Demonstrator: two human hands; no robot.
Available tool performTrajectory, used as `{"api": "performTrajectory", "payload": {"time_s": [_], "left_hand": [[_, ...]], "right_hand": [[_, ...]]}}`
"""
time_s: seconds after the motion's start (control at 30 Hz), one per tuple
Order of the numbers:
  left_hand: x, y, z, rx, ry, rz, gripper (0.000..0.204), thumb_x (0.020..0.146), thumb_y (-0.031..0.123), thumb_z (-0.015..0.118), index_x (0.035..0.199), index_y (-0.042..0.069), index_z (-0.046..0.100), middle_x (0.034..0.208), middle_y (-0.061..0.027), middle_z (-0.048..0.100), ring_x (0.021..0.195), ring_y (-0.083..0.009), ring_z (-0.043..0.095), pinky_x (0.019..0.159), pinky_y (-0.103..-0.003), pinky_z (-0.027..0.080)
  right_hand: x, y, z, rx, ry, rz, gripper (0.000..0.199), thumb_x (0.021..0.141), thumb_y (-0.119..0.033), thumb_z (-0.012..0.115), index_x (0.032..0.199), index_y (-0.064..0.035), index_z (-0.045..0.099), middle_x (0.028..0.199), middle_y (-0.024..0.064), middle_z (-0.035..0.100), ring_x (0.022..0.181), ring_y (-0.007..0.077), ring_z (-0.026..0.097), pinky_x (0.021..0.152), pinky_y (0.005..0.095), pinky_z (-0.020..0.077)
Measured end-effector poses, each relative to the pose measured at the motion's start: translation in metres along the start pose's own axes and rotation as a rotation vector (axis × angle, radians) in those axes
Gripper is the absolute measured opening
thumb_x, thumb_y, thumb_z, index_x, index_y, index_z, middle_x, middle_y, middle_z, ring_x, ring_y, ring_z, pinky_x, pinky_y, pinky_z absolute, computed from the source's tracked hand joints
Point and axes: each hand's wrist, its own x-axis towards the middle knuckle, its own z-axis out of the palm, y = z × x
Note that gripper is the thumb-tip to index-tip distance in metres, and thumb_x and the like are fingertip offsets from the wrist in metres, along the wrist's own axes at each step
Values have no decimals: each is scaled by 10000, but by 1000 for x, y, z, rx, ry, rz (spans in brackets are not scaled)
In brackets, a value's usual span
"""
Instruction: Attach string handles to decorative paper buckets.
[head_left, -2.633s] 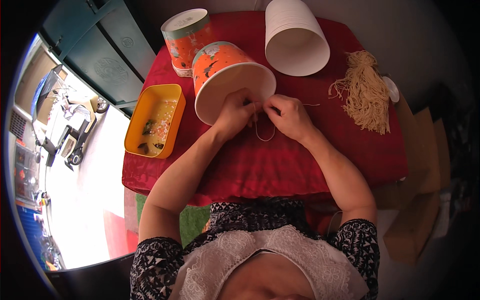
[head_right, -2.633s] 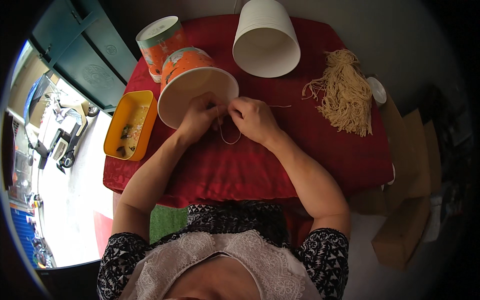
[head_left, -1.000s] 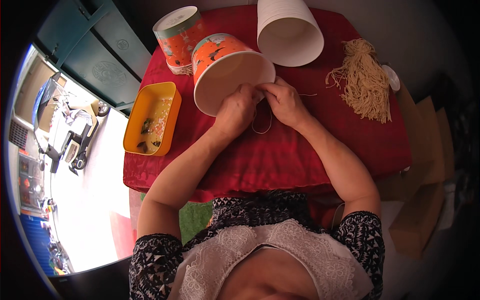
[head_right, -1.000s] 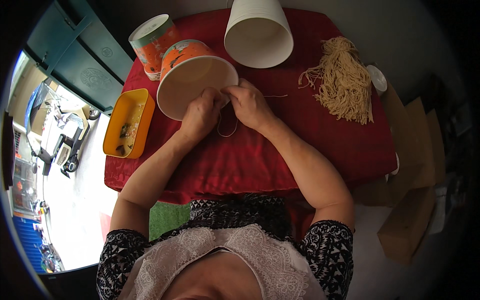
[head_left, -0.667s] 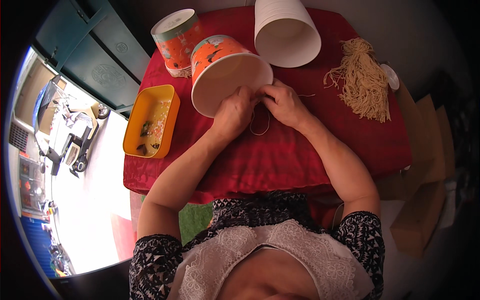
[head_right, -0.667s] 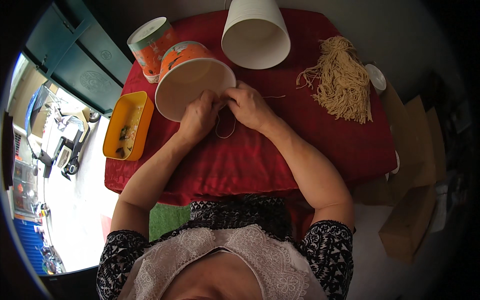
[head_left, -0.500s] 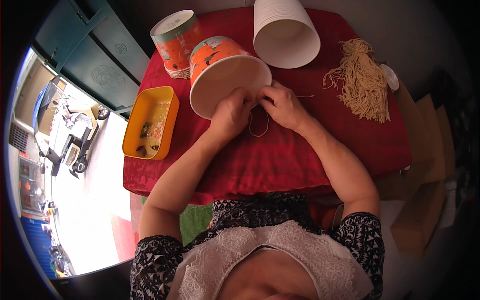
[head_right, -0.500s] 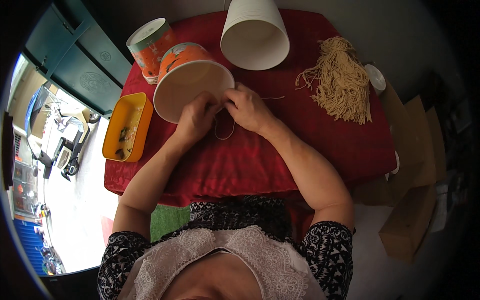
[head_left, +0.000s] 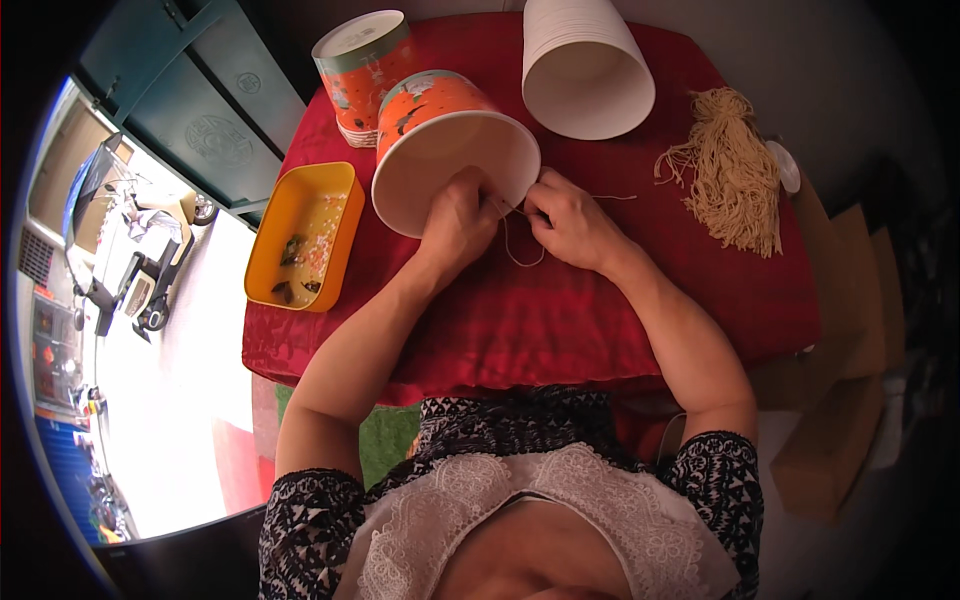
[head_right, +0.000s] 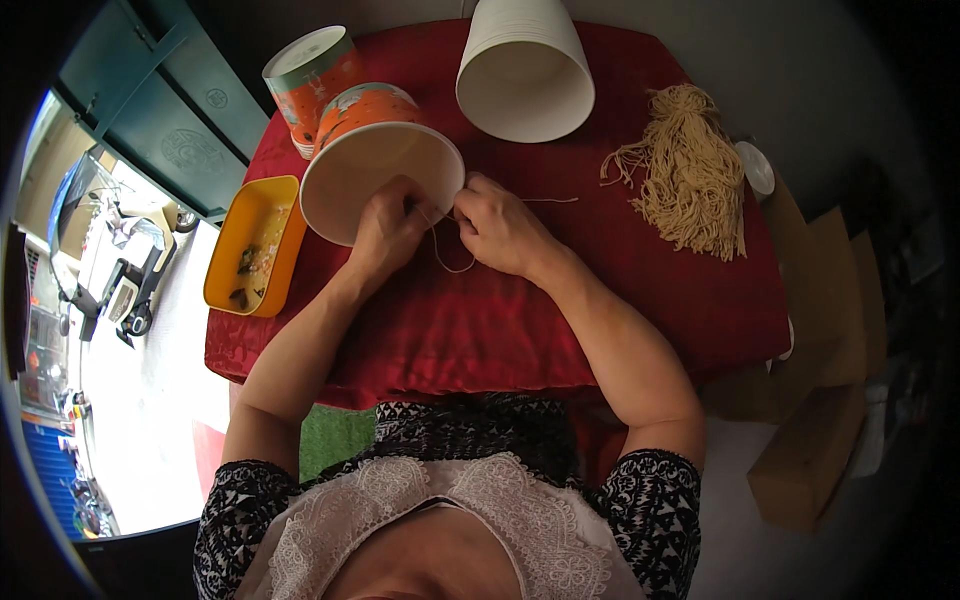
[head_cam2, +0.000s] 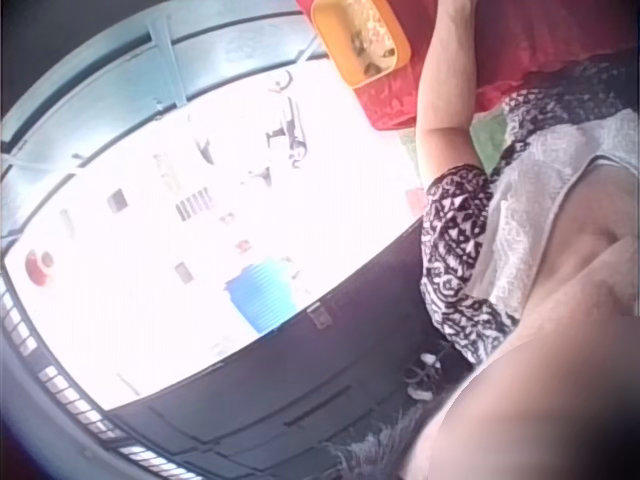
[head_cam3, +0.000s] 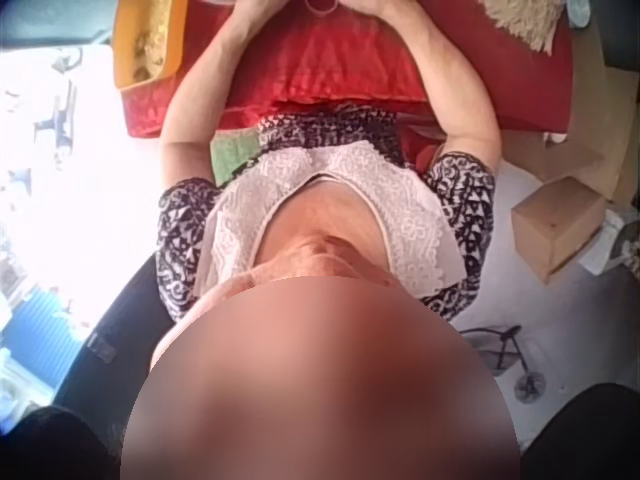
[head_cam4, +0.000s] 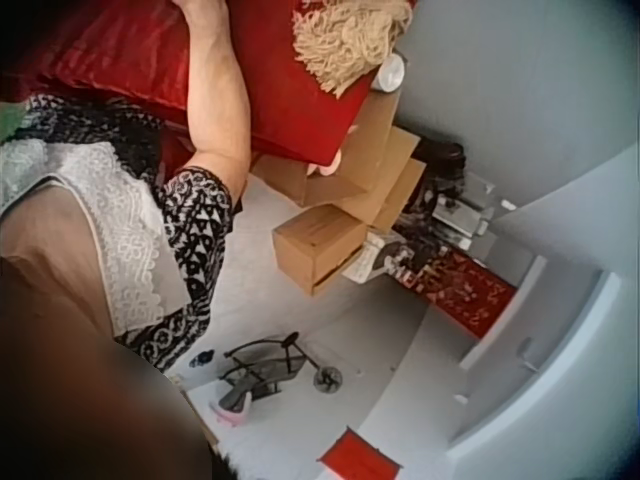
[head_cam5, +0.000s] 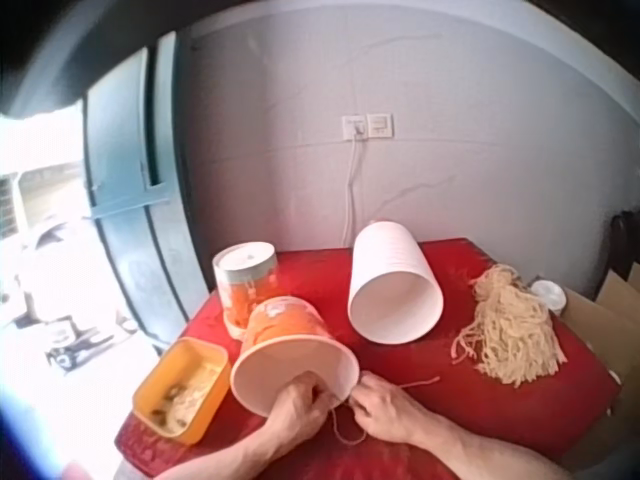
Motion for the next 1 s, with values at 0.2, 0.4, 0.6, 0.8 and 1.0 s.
{"api": "performTrajectory", "payload": {"time_s": [0.2,0.4,0.6,0.8,1.0], "left_hand": [[0,4,-8,-99,-74,-65,184,856,147,698,905,-29,675,817,-136,688,769,-240,672,708,-364,526],[4,13,-17,-516,-197,-253,185,872,163,690,897,-20,686,749,-41,645,671,-109,582,600,-279,463],[6,19,-14,-535,-234,-295,182,916,167,642,904,-10,677,691,-13,592,597,-64,512,525,-241,392],[10,16,-9,-320,-189,-183,213,891,157,667,881,-56,672,760,-88,669,710,-144,621,661,-310,503],[11,11,-10,-174,-246,-131,162,868,115,690,922,-37,690,860,-143,720,814,-223,696,739,-362,536]], "right_hand": [[-1,-3,1,-52,-26,10,120,781,16,614,900,22,595,983,187,586,958,384,606,834,476,525],[0,-2,2,-76,-34,24,149,771,8,622,918,28,608,1008,196,599,999,385,612,864,479,531],[0,-2,3,-86,-33,24,128,773,4,621,896,35,600,1001,203,601,983,393,617,843,484,535],[1,-2,4,-26,-37,49,96,783,17,595,876,41,597,970,213,601,923,402,626,807,482,531],[1,2,2,106,-13,142,54,818,-5,594,848,31,622,992,209,614,921,395,634,802,460,528]]}}
